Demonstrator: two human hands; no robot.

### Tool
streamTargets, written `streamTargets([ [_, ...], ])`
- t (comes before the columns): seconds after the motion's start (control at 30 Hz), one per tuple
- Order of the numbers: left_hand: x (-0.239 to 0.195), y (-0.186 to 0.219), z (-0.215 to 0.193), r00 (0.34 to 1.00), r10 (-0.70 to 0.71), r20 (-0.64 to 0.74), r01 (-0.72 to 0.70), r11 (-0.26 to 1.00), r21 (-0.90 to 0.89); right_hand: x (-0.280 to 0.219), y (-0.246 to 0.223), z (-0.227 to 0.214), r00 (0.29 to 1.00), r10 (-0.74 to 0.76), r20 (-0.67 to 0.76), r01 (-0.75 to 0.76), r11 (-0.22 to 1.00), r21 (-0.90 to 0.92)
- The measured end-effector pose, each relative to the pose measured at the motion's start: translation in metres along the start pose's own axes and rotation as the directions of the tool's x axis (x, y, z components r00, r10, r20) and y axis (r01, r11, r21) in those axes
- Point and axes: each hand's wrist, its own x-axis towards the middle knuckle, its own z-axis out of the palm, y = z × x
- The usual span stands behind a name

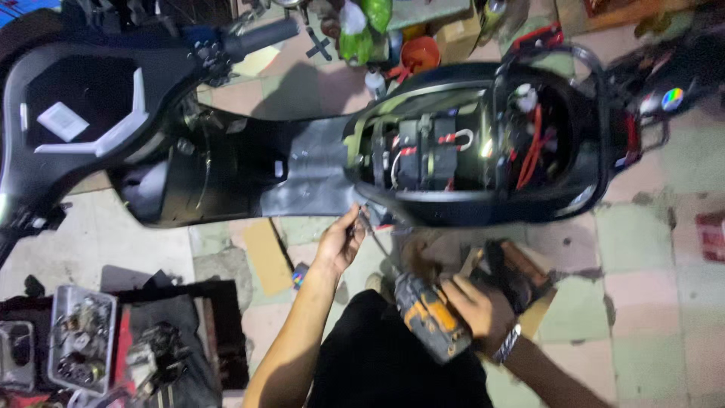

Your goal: The person works on the electrical system of a scooter, using a power drill to remove and install screws on the battery cover and seat. They connect wires to the battery terminals, test the scooter's digital dashboard by turning the key, and reassemble the seat and floor panels.

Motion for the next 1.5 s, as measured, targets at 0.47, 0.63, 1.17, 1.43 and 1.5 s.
streamTargets([
  [0.47, 0.132, -0.022, 0.086, 0.975, 0.037, 0.219, 0.048, 0.928, -0.37, 0.074, 0.087, 0.005, 0.977, 0.169, -0.133, -0.042, 0.757, 0.652],
  [0.63, 0.263, -0.053, 0.093, 0.906, 0.349, -0.239, -0.26, 0.905, 0.337, 0.168, 0.078, 0.029, 0.73, 0.676, 0.102, -0.532, 0.469, 0.705],
  [1.17, 0.455, -0.102, 0.043, 0.979, 0.017, 0.205, -0.189, 0.469, 0.863, 0.291, 0.168, 0.139, 0.385, 0.759, 0.524, 0.114, -0.603, 0.79],
  [1.43, 0.451, -0.093, 0.049, 0.984, 0.078, 0.162, -0.164, 0.014, 0.986, 0.299, 0.168, 0.133, 0.297, 0.792, 0.533, 0.005, -0.559, 0.829],
  [1.5, 0.442, -0.089, 0.054, 0.988, 0.099, 0.119, -0.129, 0.101, 0.987, 0.304, 0.172, 0.128, 0.308, 0.794, 0.524, -0.013, -0.548, 0.837],
])
